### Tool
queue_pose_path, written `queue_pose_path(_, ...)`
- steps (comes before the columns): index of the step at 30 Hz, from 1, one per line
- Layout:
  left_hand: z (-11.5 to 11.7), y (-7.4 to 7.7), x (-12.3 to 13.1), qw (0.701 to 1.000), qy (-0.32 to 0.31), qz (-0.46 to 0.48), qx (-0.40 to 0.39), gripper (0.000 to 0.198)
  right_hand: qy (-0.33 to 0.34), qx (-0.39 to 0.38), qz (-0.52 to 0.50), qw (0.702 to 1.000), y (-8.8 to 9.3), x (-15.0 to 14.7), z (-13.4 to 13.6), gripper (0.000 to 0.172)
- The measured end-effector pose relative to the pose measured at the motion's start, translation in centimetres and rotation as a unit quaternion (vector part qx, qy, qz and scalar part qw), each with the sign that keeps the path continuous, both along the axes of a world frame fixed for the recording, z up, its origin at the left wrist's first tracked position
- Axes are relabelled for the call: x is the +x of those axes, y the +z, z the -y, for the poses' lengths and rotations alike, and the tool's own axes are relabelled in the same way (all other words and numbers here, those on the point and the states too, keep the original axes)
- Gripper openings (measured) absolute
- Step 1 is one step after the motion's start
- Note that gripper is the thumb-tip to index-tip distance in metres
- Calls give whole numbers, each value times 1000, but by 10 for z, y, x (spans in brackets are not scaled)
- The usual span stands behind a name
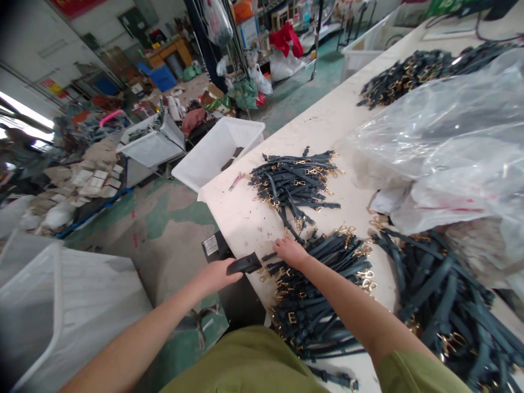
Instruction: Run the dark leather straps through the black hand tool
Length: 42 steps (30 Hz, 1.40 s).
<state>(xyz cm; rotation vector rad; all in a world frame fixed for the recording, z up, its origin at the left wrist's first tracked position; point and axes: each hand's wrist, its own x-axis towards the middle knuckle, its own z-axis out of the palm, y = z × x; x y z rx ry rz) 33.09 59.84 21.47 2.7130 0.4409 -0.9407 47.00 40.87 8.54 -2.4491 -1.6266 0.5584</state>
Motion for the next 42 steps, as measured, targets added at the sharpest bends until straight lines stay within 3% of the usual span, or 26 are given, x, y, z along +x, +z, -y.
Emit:
queue_pose_path(6, 25, -22, 20, 999, -32, 15, 6, 48, -46, -28, -16, 998, 1, -4, -2, 18)
queue_pose_path(11, 27, -25, 18, 999, -43, 25, 9, 51, -62, -19, -31, 997, -1, -6, -3, 20)
queue_pose_path(16, 30, -23, 17, 1000, -16, 19, -8, 50, -72, -27, -37, 996, 4, -9, -3, 19)
queue_pose_path(18, 20, -16, 5, 1000, -2, 20, -20, 48, -71, -30, -28, 997, 5, -11, 4, 19)
queue_pose_path(25, -27, 14, -67, 990, 136, 38, 9, 53, -100, -94, 12, 990, -3, -9, 40, 23)
queue_pose_path(28, -34, 19, -84, 982, 179, 54, -1, 56, -112, -110, 22, 987, 0, -3, 30, 19)
queue_pose_path(32, -36, 25, -94, 973, 219, 75, -18, 58, -162, -102, 15, 981, 5, -5, -10, 24)
queue_pose_path(35, -36, 30, -103, 966, 247, 79, -13, 57, -173, -103, -7, 979, 4, -34, -43, 27)
queue_pose_path(38, -35, 34, -115, 960, 268, 80, -14, 56, -116, -88, -31, 989, 3, -99, -68, 24)
queue_pose_path(40, -35, 36, -123, 956, 278, 88, -15, 54, -17, -79, -82, 993, 3, -149, -78, 21)
queue_pose_path(42, -37, 39, -130, 953, 286, 94, -17, 53, 91, -20, -140, 986, 5, -183, -82, 21)
